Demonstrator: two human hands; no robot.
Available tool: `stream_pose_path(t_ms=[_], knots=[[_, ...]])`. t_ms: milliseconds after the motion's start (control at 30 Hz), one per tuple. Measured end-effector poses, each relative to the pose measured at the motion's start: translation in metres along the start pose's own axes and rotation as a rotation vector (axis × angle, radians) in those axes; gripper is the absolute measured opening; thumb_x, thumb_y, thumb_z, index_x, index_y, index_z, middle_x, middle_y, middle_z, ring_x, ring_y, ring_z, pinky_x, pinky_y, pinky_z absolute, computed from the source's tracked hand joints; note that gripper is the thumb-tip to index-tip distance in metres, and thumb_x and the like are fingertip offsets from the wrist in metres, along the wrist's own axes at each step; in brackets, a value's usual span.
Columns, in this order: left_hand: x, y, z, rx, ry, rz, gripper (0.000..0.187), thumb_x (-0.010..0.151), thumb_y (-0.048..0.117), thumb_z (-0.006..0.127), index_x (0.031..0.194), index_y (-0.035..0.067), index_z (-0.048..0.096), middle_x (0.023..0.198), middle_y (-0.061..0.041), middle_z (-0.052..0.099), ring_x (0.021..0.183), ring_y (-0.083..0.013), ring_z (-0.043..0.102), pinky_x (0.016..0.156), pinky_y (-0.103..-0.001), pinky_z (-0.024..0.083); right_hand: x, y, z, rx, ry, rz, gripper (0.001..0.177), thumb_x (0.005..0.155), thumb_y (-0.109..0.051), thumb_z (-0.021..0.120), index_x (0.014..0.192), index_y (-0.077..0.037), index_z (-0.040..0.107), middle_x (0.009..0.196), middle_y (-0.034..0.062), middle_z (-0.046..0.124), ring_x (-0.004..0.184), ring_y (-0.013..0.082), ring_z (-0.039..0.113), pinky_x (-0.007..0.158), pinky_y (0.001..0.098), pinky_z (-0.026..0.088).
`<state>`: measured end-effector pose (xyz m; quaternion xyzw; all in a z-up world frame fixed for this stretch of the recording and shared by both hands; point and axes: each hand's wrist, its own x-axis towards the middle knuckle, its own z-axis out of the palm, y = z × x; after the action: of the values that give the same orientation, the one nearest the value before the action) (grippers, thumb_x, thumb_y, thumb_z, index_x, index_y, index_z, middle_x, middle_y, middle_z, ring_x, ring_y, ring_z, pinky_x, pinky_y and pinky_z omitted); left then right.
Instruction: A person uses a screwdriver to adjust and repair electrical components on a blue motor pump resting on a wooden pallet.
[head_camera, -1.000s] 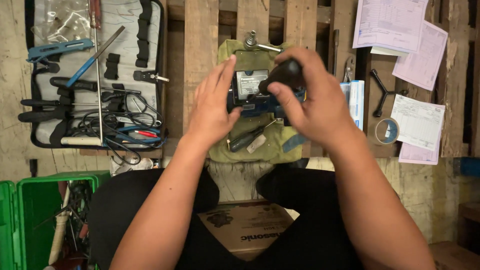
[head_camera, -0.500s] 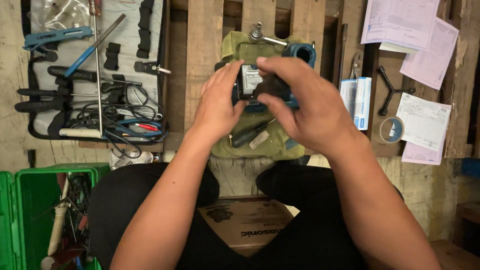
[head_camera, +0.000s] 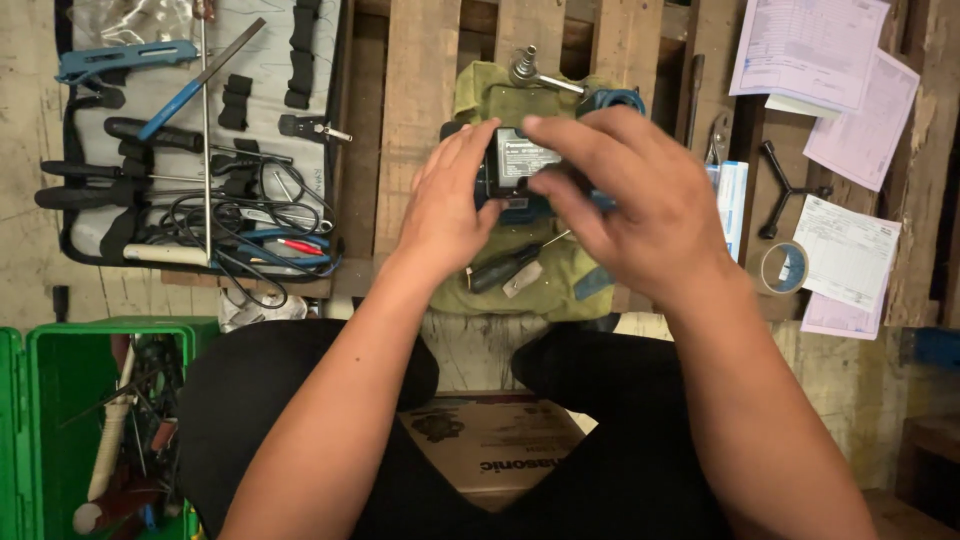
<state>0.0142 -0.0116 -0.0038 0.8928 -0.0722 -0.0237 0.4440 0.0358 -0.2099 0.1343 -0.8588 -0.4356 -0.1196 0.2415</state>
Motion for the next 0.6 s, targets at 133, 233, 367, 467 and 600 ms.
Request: stream_pose_path(t_ms=[133, 233, 367, 467, 600], knots=[[-0.001, 0.004, -0.002, -0.004, -0.019, -0.021, 0.082, 0.086, 0.009, 0.075, 0.156, 0.014, 0.033, 0.157, -0.020, 0.045, 0.149, -0.0362, 0.035, 0.117, -0.053, 0.030, 0.008, -0.009, -0.007, -0.041, 0.044, 0.042, 0.027, 0.109, -0.021, 0.076, 0.121, 0.001, 0.068, 0.100, 0.0151, 0.062, 0.078, 0.0266, 0.059, 0.061, 0.0372, 0.047], [-0.002, 0.006, -0.004, -0.009, -0.023, -0.034, 0.083, 0.088, 0.009, 0.073, 0.158, 0.015, 0.030, 0.159, -0.019, 0.043, 0.151, -0.0353, 0.034, 0.117, -0.054, 0.031, 0.019, -0.022, -0.018, 0.200, -0.101, 0.161, 0.039, 0.101, -0.009, 0.058, 0.136, 0.007, 0.051, 0.131, 0.0245, 0.051, 0.109, 0.0323, 0.060, 0.088, 0.0392, 0.054], [-0.005, 0.011, -0.008, -0.017, -0.030, -0.025, 0.088, 0.089, 0.008, 0.072, 0.161, 0.014, 0.021, 0.160, -0.020, 0.040, 0.150, -0.0388, 0.035, 0.118, -0.055, 0.031, 0.013, -0.017, -0.015, 0.129, -0.110, 0.112, 0.039, 0.104, -0.001, 0.066, 0.140, 0.001, 0.054, 0.127, 0.0210, 0.061, 0.111, 0.0337, 0.059, 0.091, 0.0434, 0.051], [-0.008, 0.020, -0.016, -0.061, 0.060, 0.103, 0.085, 0.082, 0.008, 0.063, 0.157, 0.011, 0.023, 0.156, -0.019, 0.038, 0.146, -0.0408, 0.037, 0.120, -0.058, 0.032, 0.003, -0.006, -0.004, -0.042, -0.017, 0.085, 0.030, 0.107, -0.014, 0.081, 0.130, -0.001, 0.066, 0.107, 0.0152, 0.064, 0.084, 0.0254, 0.061, 0.063, 0.0362, 0.050], [-0.005, 0.037, -0.027, -0.131, 0.271, 0.342, 0.038, 0.083, 0.018, 0.061, 0.121, 0.011, 0.058, 0.131, -0.013, 0.047, 0.131, -0.0368, 0.045, 0.115, -0.055, 0.036, 0.004, -0.007, 0.000, -0.100, 0.051, 0.125, 0.028, 0.107, -0.021, 0.083, 0.117, 0.000, 0.067, 0.094, 0.0118, 0.059, 0.077, 0.0249, 0.056, 0.058, 0.0362, 0.044]])
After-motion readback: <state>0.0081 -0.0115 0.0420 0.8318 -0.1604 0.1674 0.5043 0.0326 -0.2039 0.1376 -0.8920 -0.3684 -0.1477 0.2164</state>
